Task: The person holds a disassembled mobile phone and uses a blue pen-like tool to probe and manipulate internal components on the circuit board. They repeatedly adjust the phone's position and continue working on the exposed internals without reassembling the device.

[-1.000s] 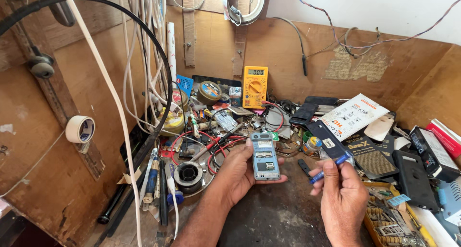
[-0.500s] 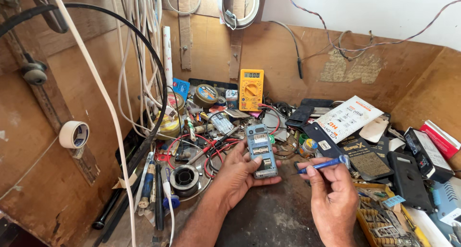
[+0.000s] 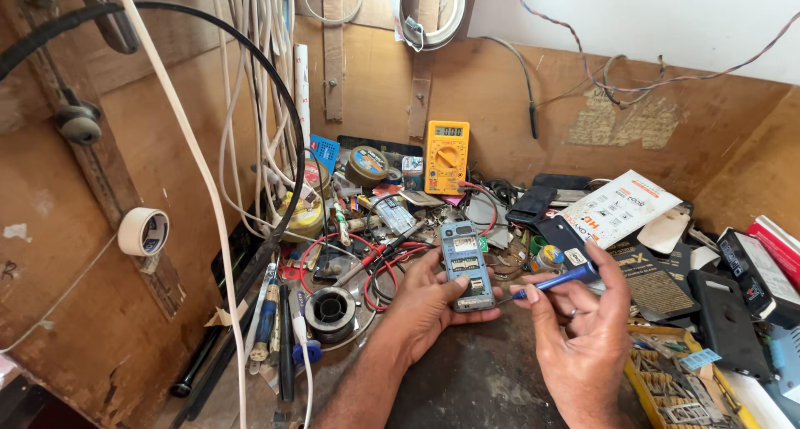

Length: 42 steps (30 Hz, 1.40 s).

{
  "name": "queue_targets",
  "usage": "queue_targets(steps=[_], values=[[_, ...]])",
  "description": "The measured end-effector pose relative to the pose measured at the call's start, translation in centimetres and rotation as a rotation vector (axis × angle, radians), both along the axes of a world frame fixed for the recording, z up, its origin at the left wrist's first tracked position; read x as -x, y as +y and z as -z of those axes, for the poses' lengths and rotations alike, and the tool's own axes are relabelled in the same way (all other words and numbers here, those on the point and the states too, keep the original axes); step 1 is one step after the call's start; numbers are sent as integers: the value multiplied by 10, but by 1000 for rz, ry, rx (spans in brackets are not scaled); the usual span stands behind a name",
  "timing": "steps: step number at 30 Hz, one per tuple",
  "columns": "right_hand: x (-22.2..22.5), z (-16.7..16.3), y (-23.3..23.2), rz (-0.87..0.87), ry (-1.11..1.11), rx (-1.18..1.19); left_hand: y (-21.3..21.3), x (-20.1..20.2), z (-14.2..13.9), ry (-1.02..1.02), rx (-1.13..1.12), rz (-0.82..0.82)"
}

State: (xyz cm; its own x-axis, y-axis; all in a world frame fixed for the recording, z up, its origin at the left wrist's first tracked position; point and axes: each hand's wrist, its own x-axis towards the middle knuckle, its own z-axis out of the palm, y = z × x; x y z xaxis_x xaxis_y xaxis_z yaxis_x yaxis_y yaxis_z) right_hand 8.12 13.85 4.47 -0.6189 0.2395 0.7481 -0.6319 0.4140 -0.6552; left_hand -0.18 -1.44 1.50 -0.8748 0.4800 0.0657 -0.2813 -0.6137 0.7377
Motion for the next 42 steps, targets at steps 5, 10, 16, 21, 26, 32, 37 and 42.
queue_targets(steps=[5, 10, 16, 21, 26, 32, 37, 42], values=[[-1, -2, 0, 14, -27, -92, 2, 1, 1, -4, 65, -26], [0, 2, 0, -4, -13, -92, 3, 1, 2, -6, 79, -40], [0, 4, 0, -11, 2, -142, 4, 2, 4, 6, 93, -42], [0, 6, 1, 16, 3, -178, 4, 3, 6, 0, 92, -41], [7, 4, 2, -28, 32, -245, 6, 4, 7, 28, 106, -62], [16, 0, 3, 11, 52, -313, 7, 5, 8, 4, 100, -87], [10, 3, 2, -105, -5, -234, 8, 3, 7, 17, 136, -103], [11, -1, 6, -114, 51, -271, 8, 2, 6, 21, 104, -106]])
